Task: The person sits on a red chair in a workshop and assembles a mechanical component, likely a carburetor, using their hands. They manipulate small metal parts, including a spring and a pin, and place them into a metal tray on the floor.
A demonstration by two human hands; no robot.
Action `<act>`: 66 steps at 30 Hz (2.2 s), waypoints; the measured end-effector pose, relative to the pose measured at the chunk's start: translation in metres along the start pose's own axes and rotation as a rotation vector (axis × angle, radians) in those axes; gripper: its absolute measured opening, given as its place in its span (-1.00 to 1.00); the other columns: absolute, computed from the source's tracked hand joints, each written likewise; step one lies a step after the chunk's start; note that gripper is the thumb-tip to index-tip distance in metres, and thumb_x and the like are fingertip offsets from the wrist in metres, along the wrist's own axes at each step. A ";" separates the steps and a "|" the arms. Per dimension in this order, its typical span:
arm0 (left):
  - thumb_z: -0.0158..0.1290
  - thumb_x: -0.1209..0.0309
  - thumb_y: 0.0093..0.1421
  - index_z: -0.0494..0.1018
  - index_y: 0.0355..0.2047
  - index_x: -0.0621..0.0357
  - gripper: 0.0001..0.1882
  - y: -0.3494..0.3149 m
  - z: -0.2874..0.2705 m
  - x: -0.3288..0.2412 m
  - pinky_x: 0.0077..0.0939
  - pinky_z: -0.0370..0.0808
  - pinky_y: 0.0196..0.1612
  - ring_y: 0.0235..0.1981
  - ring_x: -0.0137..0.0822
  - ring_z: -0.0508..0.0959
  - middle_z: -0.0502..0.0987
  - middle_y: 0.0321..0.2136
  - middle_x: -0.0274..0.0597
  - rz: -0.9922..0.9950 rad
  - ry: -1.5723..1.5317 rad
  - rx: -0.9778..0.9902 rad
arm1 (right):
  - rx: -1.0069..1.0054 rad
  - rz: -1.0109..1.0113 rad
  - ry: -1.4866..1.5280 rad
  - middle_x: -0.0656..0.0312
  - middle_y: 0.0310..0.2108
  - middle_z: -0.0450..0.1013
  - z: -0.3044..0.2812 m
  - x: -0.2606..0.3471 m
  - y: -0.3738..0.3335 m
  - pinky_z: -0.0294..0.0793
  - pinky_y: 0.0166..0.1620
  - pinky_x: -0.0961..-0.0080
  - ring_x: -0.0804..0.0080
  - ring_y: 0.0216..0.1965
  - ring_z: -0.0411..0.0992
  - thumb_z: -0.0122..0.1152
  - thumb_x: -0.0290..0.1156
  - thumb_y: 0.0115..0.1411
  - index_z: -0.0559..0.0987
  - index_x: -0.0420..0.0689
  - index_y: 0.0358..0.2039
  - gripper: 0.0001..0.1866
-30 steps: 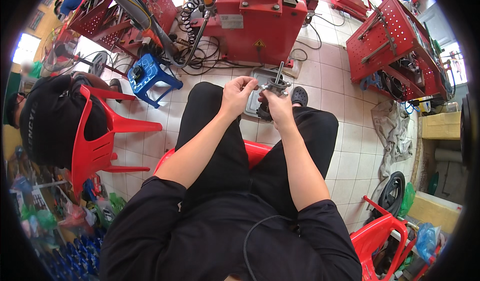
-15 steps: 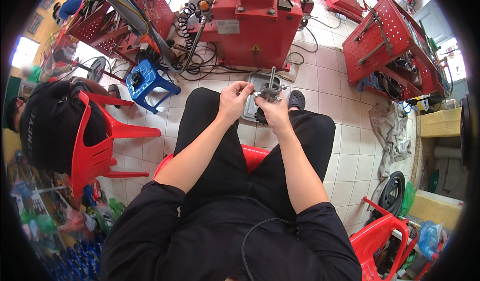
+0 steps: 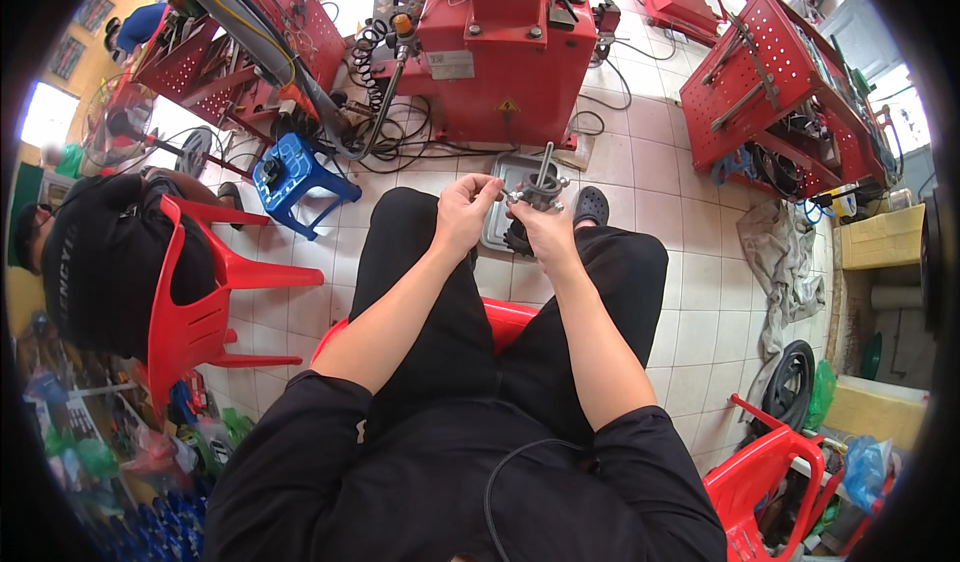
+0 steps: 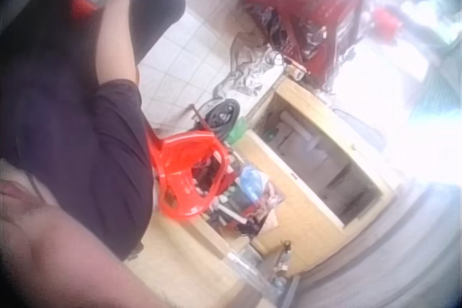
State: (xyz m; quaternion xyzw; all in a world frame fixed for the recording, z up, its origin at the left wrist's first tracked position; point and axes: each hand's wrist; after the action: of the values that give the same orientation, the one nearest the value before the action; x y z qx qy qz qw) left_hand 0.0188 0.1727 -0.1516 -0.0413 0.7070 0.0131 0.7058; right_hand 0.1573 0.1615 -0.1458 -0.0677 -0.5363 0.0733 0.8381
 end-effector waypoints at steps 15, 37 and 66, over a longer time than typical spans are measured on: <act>0.03 0.20 0.25 0.46 -0.32 0.22 -0.71 -0.006 0.004 -0.013 -0.67 0.31 -0.48 -0.57 -0.60 0.35 0.44 -0.57 -0.39 -0.191 -0.086 0.036 | -0.046 -0.067 -0.219 0.34 -0.41 0.42 -0.001 -0.005 0.000 0.37 -0.24 0.60 0.61 -0.36 0.36 0.20 -0.58 0.02 0.46 -0.21 -0.29 -0.79; -0.15 0.24 0.25 0.25 -0.30 -0.07 -0.89 0.000 -0.012 -0.003 -0.64 0.06 -0.70 -0.73 -0.55 0.15 0.27 -0.58 -0.44 -0.662 -0.841 0.041 | 0.021 0.198 0.131 0.15 -0.41 0.51 -0.005 0.003 0.002 0.49 -0.33 0.42 0.35 -0.41 0.50 0.16 -0.51 0.03 0.46 -0.16 -0.21 -0.74; 0.01 0.74 0.07 0.15 -0.33 0.02 -0.65 0.000 -0.014 0.014 -0.36 0.46 -0.17 -0.25 -0.25 0.50 0.38 -0.30 -0.24 -0.255 -0.833 -0.015 | 0.127 0.451 0.232 0.00 -0.29 0.45 -0.005 0.020 0.000 0.51 -0.20 0.22 0.21 -0.26 0.49 -0.08 -0.49 -0.01 0.39 -0.28 -0.20 -0.68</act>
State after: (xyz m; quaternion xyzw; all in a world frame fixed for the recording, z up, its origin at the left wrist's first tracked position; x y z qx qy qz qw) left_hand 0.0049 0.1715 -0.1659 -0.1247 0.3510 -0.0534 0.9265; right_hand 0.1697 0.1652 -0.1303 -0.1407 -0.4023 0.2839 0.8590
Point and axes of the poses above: each hand's wrist, its own y-axis towards the middle knuckle, its own z-axis out of the palm, x = y × z
